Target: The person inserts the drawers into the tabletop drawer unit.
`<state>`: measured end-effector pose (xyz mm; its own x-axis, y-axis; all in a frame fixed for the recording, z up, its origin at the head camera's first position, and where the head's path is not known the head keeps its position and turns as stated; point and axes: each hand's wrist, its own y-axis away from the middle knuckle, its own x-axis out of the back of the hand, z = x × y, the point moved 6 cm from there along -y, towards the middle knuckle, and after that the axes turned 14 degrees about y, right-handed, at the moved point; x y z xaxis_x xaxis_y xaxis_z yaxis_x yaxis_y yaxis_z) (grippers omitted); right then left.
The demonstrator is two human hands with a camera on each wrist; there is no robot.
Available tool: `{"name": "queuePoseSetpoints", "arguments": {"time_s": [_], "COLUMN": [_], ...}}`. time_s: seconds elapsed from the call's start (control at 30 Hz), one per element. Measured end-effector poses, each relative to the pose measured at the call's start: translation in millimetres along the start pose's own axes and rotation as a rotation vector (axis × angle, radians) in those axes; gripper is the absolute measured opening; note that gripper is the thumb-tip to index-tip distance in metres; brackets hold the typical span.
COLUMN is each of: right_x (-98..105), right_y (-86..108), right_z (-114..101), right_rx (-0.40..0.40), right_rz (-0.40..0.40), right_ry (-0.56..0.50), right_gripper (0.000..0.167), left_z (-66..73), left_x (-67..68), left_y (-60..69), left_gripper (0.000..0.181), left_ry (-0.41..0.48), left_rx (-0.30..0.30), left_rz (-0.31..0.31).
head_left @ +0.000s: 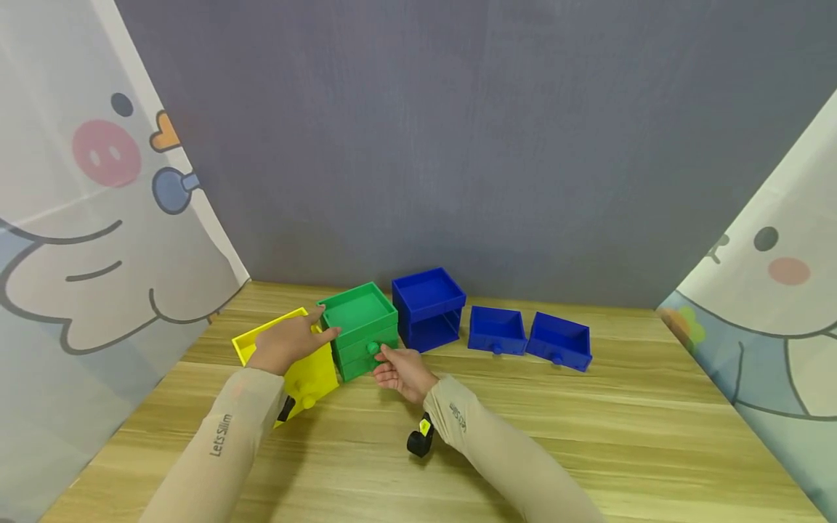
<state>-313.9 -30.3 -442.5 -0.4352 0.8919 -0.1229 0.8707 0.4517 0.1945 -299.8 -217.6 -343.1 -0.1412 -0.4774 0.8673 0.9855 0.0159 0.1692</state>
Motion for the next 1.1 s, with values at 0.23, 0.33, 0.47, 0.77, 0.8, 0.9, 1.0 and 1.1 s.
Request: {"name": "queuePoseSetpoints", "arguments": {"time_s": [0.23, 0.33, 0.47, 0.77, 0.8, 0.9, 1.0, 1.1], "right_x": [51, 83, 124, 180, 184, 196, 206, 212], "right_y": [28.7, 41.4, 61.1, 89.1, 90.8, 94.7, 96.5, 96.9], "right_z": [1, 2, 4, -5, -6, -7, -6, -4], "right_rx": [-0.020, -0.013, -0.025, -0.002, -0.013, -0.042, -0.066, -0.085], "right_rz": [-0.074, -0.053, -0.007, 0.062, 0.074, 0.121, 0.177, 0.214], "right_ry": [-0.046, -0.062, 0.000, 0.090, 0.094, 0.106, 0.117, 0.117], "right_gripper": [0.028, 0.027, 0.031, 0.027, 0.027, 0.037, 0.046, 0.049], "left_z": [-4.7, -1.5, 13.1, 66.2, 72.1, 87.8, 100.8, 111.4], "left_x": [2.6, 4.9, 6.7, -5.4, -8.8, -19.9, -29.0, -34.6], "left_y": [2.7, 4.4, 3.6, -9.7, -11.9, -18.9, -24.2, -29.3], "left_gripper": [0.086, 0.086, 0.081, 0.064, 0.062, 0.058, 0.056, 0.057], "left_ry": [-0.043, -0.054, -0.092, -0.116, -0.114, -0.117, -0.160, -0.223], "left_rx": [-0.032, -0.044, -0.094, -0.400, -0.449, -0.572, -0.624, -0.617], "left_rz": [-0.013, 0.000, 0.047, 0.156, 0.157, 0.138, 0.114, 0.099]}}
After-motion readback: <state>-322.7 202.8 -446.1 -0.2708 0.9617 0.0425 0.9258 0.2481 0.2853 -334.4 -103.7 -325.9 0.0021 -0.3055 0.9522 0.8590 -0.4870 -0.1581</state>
